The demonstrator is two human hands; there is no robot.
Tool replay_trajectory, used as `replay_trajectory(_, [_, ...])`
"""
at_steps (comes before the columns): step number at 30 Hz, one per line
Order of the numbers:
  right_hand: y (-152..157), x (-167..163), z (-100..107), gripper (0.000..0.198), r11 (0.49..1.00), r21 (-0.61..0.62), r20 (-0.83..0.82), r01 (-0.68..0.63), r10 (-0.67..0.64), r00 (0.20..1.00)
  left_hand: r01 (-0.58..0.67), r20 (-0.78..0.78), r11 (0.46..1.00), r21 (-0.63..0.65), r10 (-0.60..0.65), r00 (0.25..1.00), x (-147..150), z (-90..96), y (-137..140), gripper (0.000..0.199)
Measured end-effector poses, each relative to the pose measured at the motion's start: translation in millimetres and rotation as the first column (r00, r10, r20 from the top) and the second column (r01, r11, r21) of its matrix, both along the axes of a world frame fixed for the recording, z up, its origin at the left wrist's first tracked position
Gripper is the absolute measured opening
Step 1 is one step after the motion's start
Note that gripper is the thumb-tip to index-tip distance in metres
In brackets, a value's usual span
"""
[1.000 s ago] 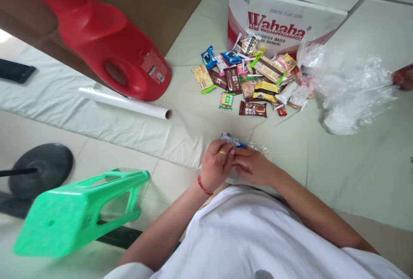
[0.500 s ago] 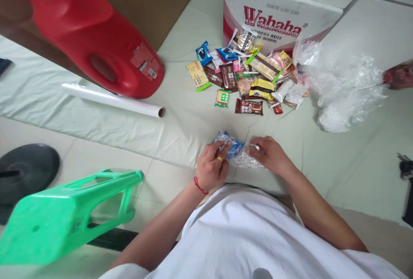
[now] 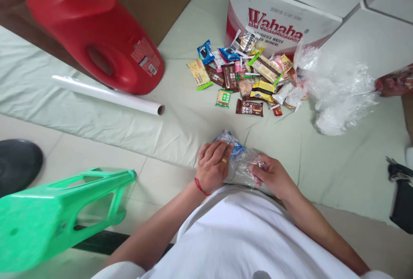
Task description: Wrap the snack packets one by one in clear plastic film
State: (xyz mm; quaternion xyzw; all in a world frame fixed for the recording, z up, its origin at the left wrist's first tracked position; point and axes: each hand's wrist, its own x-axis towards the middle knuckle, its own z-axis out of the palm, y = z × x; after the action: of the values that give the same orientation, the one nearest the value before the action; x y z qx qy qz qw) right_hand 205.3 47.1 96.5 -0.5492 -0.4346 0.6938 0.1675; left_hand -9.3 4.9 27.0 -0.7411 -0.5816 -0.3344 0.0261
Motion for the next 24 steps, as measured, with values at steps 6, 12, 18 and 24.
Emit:
replay_trajectory(6, [35, -59, 16, 0.047, 0.987, -0.064, -0.187, 0.145, -0.155, 0.97, 0.077, 0.007, 0.996, 0.053, -0.077, 0.997, -1, -2.3, 5, 0.04])
replay_trajectory(12, [56, -85, -5, 0.046, 0.989, -0.016, -0.259, 0.149, -0.148, 0.955, 0.214, 0.49, 0.976, -0.028, -0.173, 0.855, -15, 6.9, 0, 0.038])
replay_trajectory(18, [30, -82, -11, 0.034, 0.775, 0.55, 0.221, -0.309, 0.222, 0.95, -0.103, 0.699, 0.978, -0.182, 0.202, 0.685, -23, 22.2, 6, 0.023])
replay_trajectory(24, [11, -86, -22, 0.022, 0.291, 0.656, 0.635, -0.697, 0.287, 0.717, -0.051, 0.34, 0.944, -0.326, 0.168, 0.925, -20, 14.6, 56, 0.033])
